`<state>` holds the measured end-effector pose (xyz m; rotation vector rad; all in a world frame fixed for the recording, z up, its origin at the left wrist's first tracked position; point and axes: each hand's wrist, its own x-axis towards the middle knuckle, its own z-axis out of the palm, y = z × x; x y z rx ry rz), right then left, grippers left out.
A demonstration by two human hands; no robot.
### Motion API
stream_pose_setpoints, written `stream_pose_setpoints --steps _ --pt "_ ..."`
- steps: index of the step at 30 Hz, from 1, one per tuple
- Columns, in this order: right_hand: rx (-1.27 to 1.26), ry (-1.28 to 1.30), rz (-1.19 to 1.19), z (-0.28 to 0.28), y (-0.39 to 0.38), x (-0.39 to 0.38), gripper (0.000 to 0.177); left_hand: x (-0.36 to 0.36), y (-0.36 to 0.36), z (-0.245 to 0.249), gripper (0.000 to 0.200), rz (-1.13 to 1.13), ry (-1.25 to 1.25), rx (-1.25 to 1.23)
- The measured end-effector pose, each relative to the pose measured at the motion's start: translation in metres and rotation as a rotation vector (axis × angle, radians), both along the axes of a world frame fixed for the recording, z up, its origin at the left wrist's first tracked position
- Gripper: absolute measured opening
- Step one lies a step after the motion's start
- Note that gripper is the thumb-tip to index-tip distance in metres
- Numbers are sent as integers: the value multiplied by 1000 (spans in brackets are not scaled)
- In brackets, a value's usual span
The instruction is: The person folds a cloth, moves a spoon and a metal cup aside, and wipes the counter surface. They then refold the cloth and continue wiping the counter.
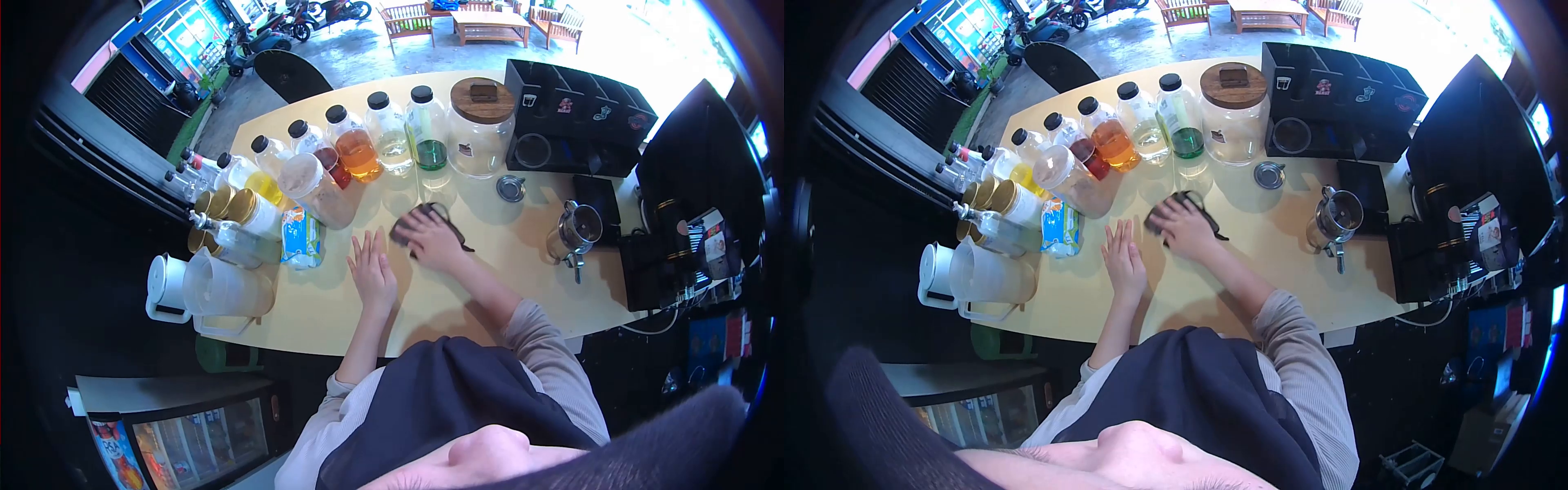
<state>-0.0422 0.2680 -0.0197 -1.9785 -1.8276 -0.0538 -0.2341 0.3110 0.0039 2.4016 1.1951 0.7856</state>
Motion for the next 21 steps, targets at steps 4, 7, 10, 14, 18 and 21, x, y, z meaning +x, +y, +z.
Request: stream_pose_setpoints --steps 4,7,10,14,18,21 --pt "-78 160 363 13 -35 6 39 -8 6 0 50 -5 -2 -7" --pt "-30 210 248 10 -56 37 40 -17 10 -8 50 5 -3 -21" --pt "72 159 -49 5 -44 54 41 -21 10 -12 50 19 -10 -59" --pt "120 21 -227 -12 9 54 43 -16 12 -6 50 28 -3 -77" --pt "120 -28 -184 -19 60 33 46 -13 21 -12 50 18 -10 -50" --pt "87 -62 -63 -13 81 11 46 -9 22 -9 50 16 -20 -41"
